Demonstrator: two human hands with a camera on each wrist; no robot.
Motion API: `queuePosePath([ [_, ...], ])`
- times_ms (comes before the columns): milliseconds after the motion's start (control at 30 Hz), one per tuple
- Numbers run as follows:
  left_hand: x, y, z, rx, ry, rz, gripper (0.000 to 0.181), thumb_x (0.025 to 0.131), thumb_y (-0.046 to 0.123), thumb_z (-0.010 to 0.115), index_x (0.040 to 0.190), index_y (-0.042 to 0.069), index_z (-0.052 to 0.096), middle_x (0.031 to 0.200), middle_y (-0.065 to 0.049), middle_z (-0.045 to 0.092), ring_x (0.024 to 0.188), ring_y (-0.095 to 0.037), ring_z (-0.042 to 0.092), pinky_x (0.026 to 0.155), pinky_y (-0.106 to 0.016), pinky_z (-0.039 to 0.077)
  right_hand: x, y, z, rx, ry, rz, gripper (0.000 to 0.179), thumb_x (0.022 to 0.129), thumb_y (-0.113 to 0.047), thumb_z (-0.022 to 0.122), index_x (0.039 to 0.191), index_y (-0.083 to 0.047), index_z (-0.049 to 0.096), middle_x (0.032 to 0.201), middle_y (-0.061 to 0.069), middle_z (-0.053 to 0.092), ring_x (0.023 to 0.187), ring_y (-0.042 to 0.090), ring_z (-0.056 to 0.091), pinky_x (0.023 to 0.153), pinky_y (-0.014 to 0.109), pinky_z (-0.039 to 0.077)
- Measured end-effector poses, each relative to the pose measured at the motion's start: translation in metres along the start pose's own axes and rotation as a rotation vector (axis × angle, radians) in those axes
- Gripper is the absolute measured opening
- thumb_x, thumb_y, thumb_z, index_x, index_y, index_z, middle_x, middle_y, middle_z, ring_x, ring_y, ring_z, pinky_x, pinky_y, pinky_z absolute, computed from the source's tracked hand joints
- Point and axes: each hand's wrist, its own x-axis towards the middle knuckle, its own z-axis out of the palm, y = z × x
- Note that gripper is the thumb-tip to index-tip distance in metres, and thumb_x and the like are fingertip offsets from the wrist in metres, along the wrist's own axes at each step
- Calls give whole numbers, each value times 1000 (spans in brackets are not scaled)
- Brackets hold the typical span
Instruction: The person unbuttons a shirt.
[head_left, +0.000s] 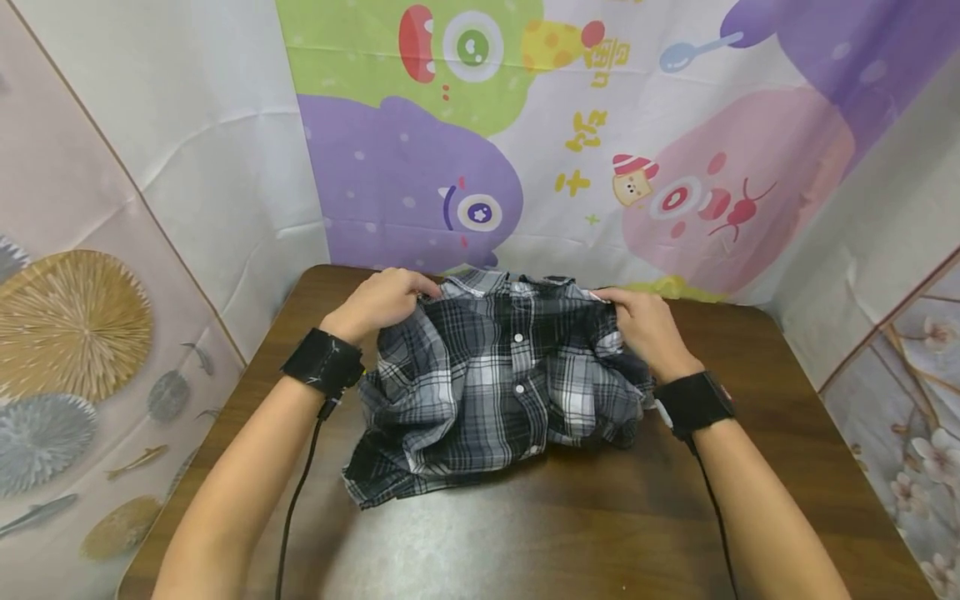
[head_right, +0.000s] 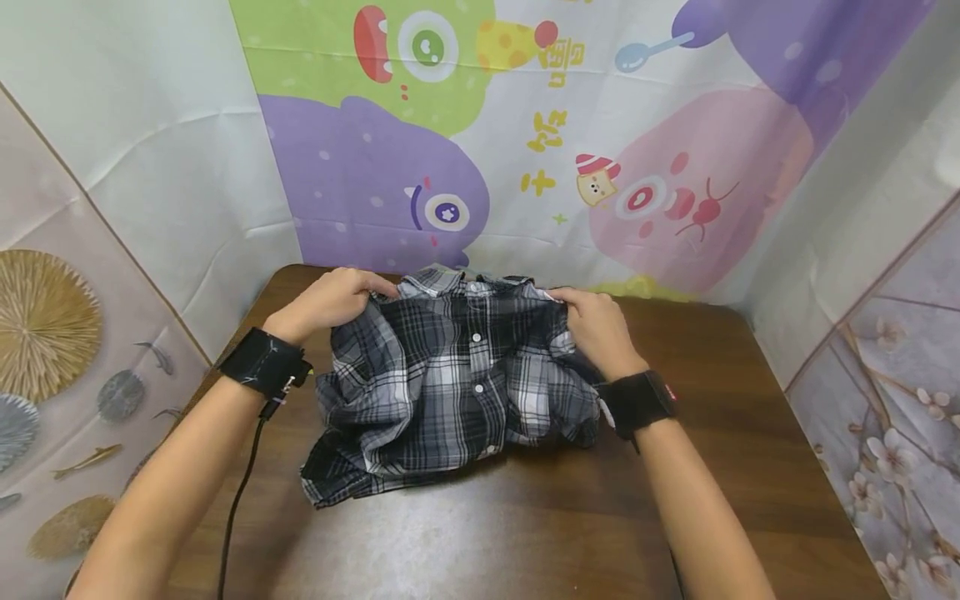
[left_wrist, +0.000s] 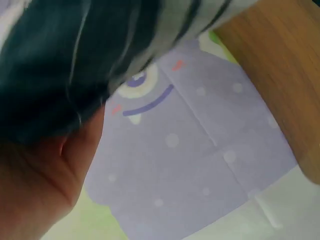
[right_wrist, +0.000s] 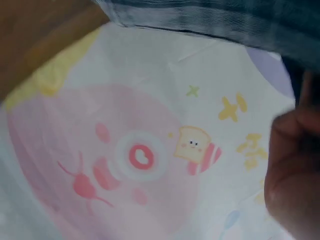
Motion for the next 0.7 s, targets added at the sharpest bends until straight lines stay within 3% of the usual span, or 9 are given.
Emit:
queuePosePath([
  [33, 4, 1, 3, 44, 39, -23, 49, 88, -5, 30, 122, 9, 61, 130, -8, 57, 74, -28, 56, 52, -28, 26, 3, -2, 3, -38, 34, -6, 42, 96, -2, 32, 123, -14, 61, 52, 9, 39, 40, 14, 21, 42, 26, 21],
  [100, 14, 3, 9, 133, 101, -68, 47, 90, -1, 32, 131, 7, 53, 140, -6, 48, 96, -29, 59, 52, -27, 29, 13, -7, 11, -79, 100, -13, 42, 95, 0, 33, 123, -12, 61, 53, 12, 47, 42, 15, 20, 43, 27, 20],
  [200, 32, 3, 22, 225, 126, -144, 47, 94, 5, 32, 141, 0, 36, 152, -8, 28, 79, -31, 59, 51, -30, 37, 31, -12, 23, -20, 127, 52, 42, 95, 0, 33, 126, -10, 59, 74, 20, 64, 40, 17, 33, 43, 27, 26],
  [300, 50, -1, 36, 250, 103, -206, 49, 98, 12, 33, 142, -8, 24, 157, -10, 7, 84, -31, 62, 62, -34, 48, 49, -16, 34, 140, 47, 159, 42, 97, -2, 30, 134, -6, 50, 113, 24, 62, 47, 23, 56, 46, 28, 44],
  [367, 60, -8, 47, 225, 105, -235, 54, 99, 16, 37, 141, -12, 20, 157, -10, -5, 101, -33, 59, 78, -37, 51, 56, -17, 40, 262, -80, 248, 46, 99, -7, 32, 145, -7, 31, 132, 26, 48, 77, 28, 68, 65, 32, 54],
  [400, 63, -11, 53, 215, 103, -254, 56, 99, 19, 39, 142, -12, 19, 157, -10, -10, 117, -35, 51, 90, -39, 47, 57, -16, 44, 304, -150, 283, 51, 100, -11, 34, 148, -8, 19, 145, 25, 33, 100, 30, 64, 80, 36, 53],
  [467, 66, -16, 64, 208, 96, -284, 63, 99, 25, 42, 144, -10, 15, 156, -9, -16, 138, -39, 22, 108, -45, 30, 57, -14, 52, 340, -281, 322, 66, 100, -17, 39, 150, -11, -4, 154, 22, -2, 135, 35, 33, 102, 46, 37],
  [567, 64, -21, 81, 263, 73, -287, 68, 97, 32, 46, 146, -4, 17, 156, -11, -14, 142, -41, -4, 114, -52, 8, 51, -8, 66, 286, -411, 332, 85, 97, -24, 48, 146, -16, -21, 149, 21, -27, 140, 43, -5, 110, 57, 17],
  [700, 52, -17, 102, 316, 27, -258, 60, 94, 39, 52, 140, 4, 39, 153, -16, 20, 140, -42, 14, 111, -54, 18, 37, 1, 82, 84, -498, 287, 77, 95, -28, 51, 150, -10, 1, 151, 28, -15, 138, 50, 5, 106, 65, 14],
])
